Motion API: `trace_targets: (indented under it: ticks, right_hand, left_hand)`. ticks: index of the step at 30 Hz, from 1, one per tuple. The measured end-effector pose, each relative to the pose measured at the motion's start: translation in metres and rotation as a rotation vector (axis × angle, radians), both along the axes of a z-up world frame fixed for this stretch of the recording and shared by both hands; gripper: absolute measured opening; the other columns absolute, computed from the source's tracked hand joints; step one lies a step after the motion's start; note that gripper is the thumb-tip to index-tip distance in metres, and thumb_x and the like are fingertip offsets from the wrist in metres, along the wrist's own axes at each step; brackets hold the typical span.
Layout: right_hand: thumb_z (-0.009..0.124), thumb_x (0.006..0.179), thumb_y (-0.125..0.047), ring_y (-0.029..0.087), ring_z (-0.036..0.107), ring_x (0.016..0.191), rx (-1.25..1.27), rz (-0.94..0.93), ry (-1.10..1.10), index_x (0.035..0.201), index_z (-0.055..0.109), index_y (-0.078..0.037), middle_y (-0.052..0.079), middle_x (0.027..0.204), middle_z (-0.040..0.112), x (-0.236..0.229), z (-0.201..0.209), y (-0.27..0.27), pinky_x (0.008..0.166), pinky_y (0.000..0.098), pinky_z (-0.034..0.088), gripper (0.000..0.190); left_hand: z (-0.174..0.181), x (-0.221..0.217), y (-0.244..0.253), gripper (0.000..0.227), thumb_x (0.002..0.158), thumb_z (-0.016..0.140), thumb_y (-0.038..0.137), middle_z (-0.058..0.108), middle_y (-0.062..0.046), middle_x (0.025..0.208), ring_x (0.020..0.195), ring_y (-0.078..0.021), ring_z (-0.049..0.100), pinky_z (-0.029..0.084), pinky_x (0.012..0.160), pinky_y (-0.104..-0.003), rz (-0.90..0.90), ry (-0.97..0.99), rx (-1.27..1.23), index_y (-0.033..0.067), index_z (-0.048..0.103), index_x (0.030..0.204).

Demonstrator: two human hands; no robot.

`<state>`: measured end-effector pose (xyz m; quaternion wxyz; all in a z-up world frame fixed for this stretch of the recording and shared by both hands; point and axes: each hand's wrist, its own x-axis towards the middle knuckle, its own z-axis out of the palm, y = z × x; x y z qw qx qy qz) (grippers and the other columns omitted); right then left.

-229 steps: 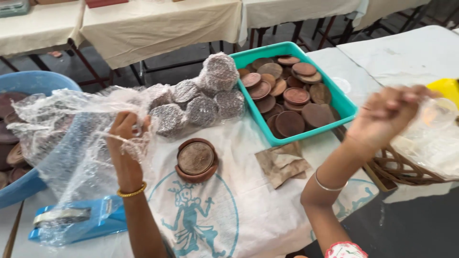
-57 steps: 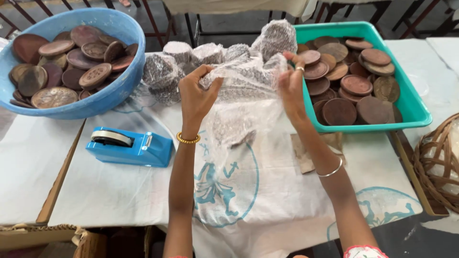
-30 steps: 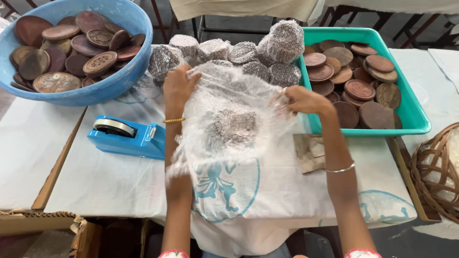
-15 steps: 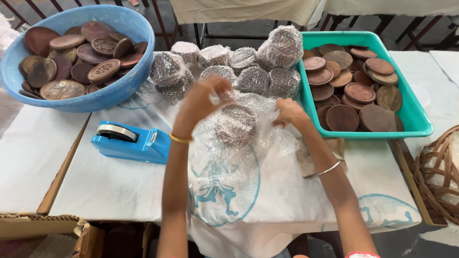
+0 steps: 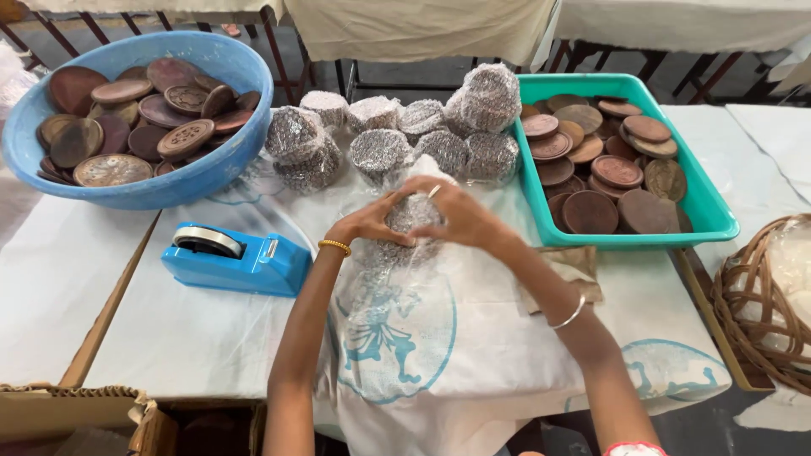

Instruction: The person wraps small, round, brown pottery items in bubble wrap and secures them with tape. They then place the wrapped items into a cardboard box. The person also wipes a pottery item with a cloth before wrapping it.

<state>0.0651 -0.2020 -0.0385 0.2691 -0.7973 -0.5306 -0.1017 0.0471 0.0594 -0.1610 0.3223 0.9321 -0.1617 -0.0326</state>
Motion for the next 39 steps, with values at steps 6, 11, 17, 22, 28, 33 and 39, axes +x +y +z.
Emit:
trace_targets:
  ticks: [6, 11, 17, 22, 28, 33, 39]
  right_hand:
    - [0.087, 0.063, -0.056, 0.031, 0.034, 0.148, -0.503, 0.047, -0.096, 0.15, 0.039, -0.006, 0.016, 0.158, 0.039, 0.028, -0.044, 0.0, 0.119, 0.0492, 0.024, 0.111]
    - [0.098, 0.048, -0.059, 0.037, 0.02, 0.152, -0.561, 0.069, 0.053, 0.152, 0.024, -0.001, 0.018, 0.166, 0.023, 0.031, -0.041, 0.001, 0.123, 0.047, 0.019, 0.14]
    - [0.101, 0.038, -0.056, 0.039, 0.027, 0.147, -0.582, 0.07, 0.149, 0.158, 0.01, -0.007, 0.024, 0.159, 0.026, 0.049, -0.06, -0.012, 0.122, 0.0493, 0.023, 0.159]
    - [0.098, 0.042, -0.055, 0.035, 0.039, 0.145, -0.663, -0.027, 0.282, 0.16, 0.013, -0.01, 0.016, 0.154, 0.045, 0.028, -0.05, -0.024, 0.117, 0.0572, 0.03, 0.153]
    - [0.098, 0.045, -0.057, 0.035, 0.038, 0.144, -0.652, -0.199, 0.256, 0.161, 0.01, -0.006, 0.017, 0.154, 0.045, 0.006, -0.053, -0.031, 0.114, 0.0622, 0.026, 0.155]
    - [0.097, 0.042, -0.059, 0.031, 0.036, 0.149, -0.723, -0.3, 0.273, 0.163, 0.004, -0.004, 0.016, 0.158, 0.043, -0.001, -0.052, -0.031, 0.121, 0.0689, 0.012, 0.162]
    - [0.098, 0.043, -0.065, 0.04, 0.002, 0.155, -0.698, -0.26, 0.141, 0.156, -0.005, 0.002, 0.026, 0.167, 0.004, -0.009, -0.051, -0.042, 0.117, 0.0728, -0.008, 0.167]
  left_hand:
    - [0.018, -0.009, -0.002, 0.13, 0.054, 0.088, 0.064, 0.037, -0.018, 0.163, 0.15, -0.0378, 0.038, 0.032, 0.125, -0.05, -0.023, 0.015, -0.156, 0.017, 0.029, 0.16]
    - [0.008, -0.009, -0.005, 0.131, 0.047, 0.088, 0.059, 0.038, -0.013, 0.164, 0.147, -0.0358, 0.039, 0.033, 0.12, -0.051, 0.035, 0.08, -0.368, 0.0259, 0.032, 0.16]
    - [-0.016, 0.001, -0.021, 0.129, 0.055, 0.087, 0.063, 0.041, -0.019, 0.16, 0.145, -0.0378, 0.042, 0.034, 0.121, -0.052, -0.004, 0.091, -0.32, 0.0224, 0.026, 0.161]
    - [0.01, -0.014, -0.021, 0.114, 0.07, 0.08, 0.068, 0.042, -0.018, 0.159, 0.14, -0.0383, 0.049, 0.04, 0.117, -0.052, 0.05, 0.025, -0.141, 0.0212, 0.027, 0.16]
    - [0.031, -0.019, -0.011, 0.064, 0.094, 0.071, 0.053, 0.051, -0.009, 0.159, 0.129, -0.0304, 0.063, 0.052, 0.109, -0.047, 0.377, -0.337, 0.248, 0.023, 0.052, 0.148]
    - [0.059, -0.047, -0.049, 0.068, 0.083, 0.082, 0.056, 0.051, -0.008, 0.157, 0.135, -0.0292, 0.058, 0.049, 0.118, -0.044, 0.071, -0.287, 0.023, 0.0208, 0.06, 0.138]
    - [0.053, -0.062, -0.061, 0.145, 0.04, 0.097, 0.062, 0.023, -0.012, 0.168, 0.154, -0.0382, 0.025, 0.024, 0.125, -0.052, -0.117, -0.172, -0.051, 0.0235, 0.028, 0.161]
